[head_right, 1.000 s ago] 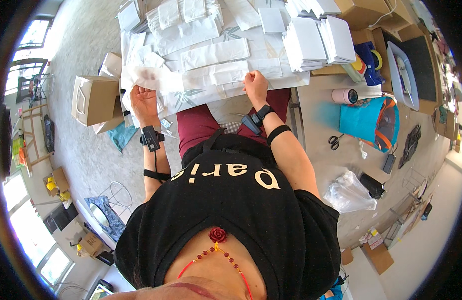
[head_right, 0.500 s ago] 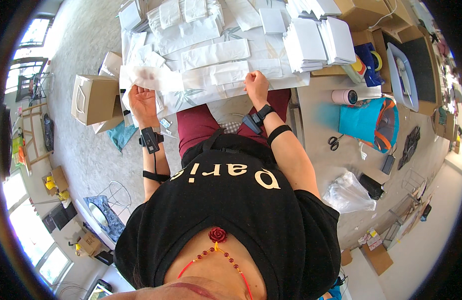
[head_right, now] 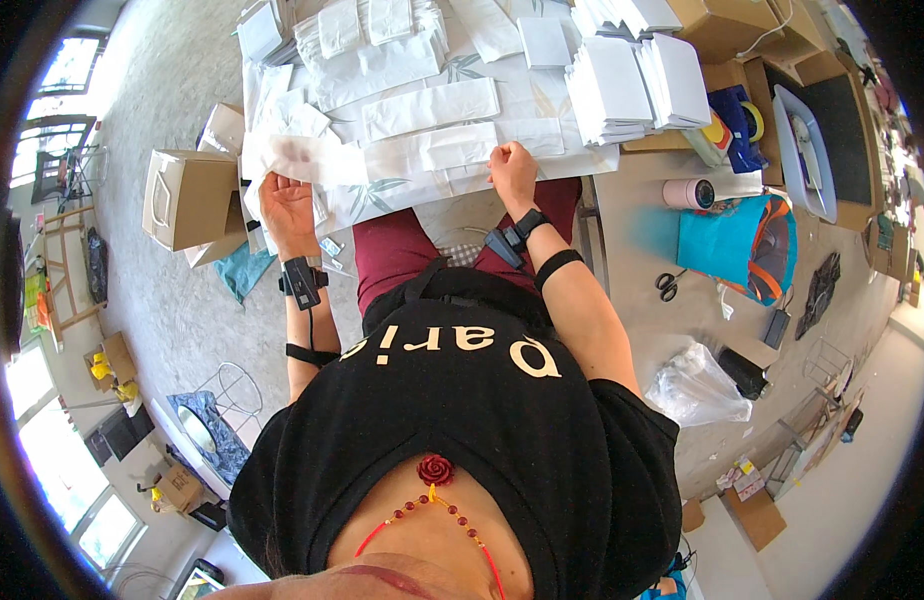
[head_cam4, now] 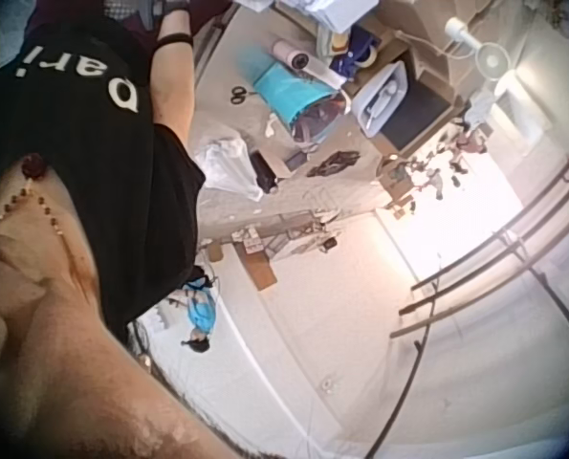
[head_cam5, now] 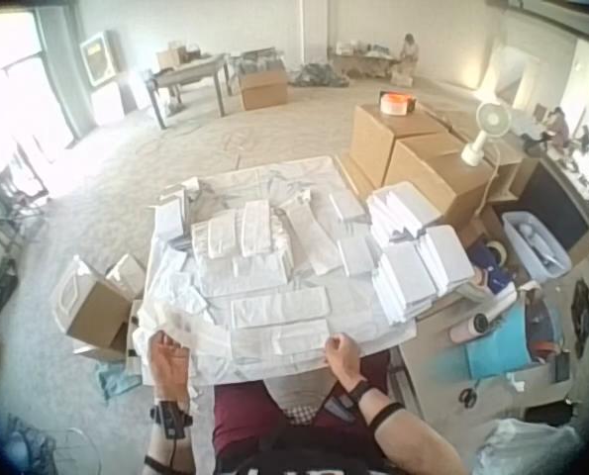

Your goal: The person folds a series of small white paper packets by hand, taking them one by one from a pile, folding the edges over, and pressing them flat.

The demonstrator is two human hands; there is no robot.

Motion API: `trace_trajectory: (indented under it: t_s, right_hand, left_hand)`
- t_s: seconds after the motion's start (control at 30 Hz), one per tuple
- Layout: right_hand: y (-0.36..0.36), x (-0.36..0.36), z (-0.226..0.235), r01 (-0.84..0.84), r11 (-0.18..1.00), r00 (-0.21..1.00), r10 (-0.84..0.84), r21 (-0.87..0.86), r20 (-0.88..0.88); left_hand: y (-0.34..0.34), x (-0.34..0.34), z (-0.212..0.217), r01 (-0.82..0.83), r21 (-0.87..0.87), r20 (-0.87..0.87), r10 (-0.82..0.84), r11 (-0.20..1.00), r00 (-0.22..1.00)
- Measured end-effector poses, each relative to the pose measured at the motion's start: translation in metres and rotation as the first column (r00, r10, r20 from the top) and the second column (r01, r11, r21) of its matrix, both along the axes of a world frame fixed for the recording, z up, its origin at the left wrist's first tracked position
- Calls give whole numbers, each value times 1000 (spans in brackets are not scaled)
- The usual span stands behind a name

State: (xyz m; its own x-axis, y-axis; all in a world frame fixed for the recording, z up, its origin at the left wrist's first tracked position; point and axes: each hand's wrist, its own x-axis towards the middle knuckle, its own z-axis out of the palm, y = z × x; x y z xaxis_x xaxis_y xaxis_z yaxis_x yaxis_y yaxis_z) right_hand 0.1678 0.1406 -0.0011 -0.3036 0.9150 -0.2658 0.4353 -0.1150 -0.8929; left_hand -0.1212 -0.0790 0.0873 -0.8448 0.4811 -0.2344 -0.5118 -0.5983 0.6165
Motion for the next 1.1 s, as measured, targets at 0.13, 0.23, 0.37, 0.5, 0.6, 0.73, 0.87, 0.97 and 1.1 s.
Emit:
trace_trajectory:
  t_s: [0.13,0.23,0.37,0.5,0.6,0.73,0.87,0.97,1.1]
  right_hand:
    - [0,0,1,2,1000,1000,-2,-6,-7]
    - [0,0,1,3,1000,1000,-3,-6,-6]
    - [0,0,-1,0,1000,1000,0,9,-5]
    - [0,0,0,15,1000,1000,-15,2,0]
    - [0,2,-1,27,992,997,-36,121,75]
    - [-5,0,4,-46,937,973,-37,347,230]
    - [-5,0,3,-57,886,975,-49,459,216]
    - [-5,0,9,-219,773,952,36,595,304]
    - [-13,-8,24,-452,647,888,260,614,380]
  left_hand:
    - [-2,-1,-3,-1,-1,-12,1,1000,1000]
    - [-2,1,-2,-8,-8,-7,8,1000,1000]
    - [-2,3,-1,-14,-10,12,14,1000,1000]
    - [-4,2,-5,-14,-15,12,14,1000,1000]
    - [-6,-3,-13,-16,-18,7,16,1000,1000]
    - [-8,-10,-23,-12,-22,30,13,1000,999]
    - [0,-12,-26,-3,-25,27,4,1000,1000]
    - [4,-12,-24,26,-25,6,-26,999,1000]
    - [3,-13,-31,59,-58,13,-58,997,998]
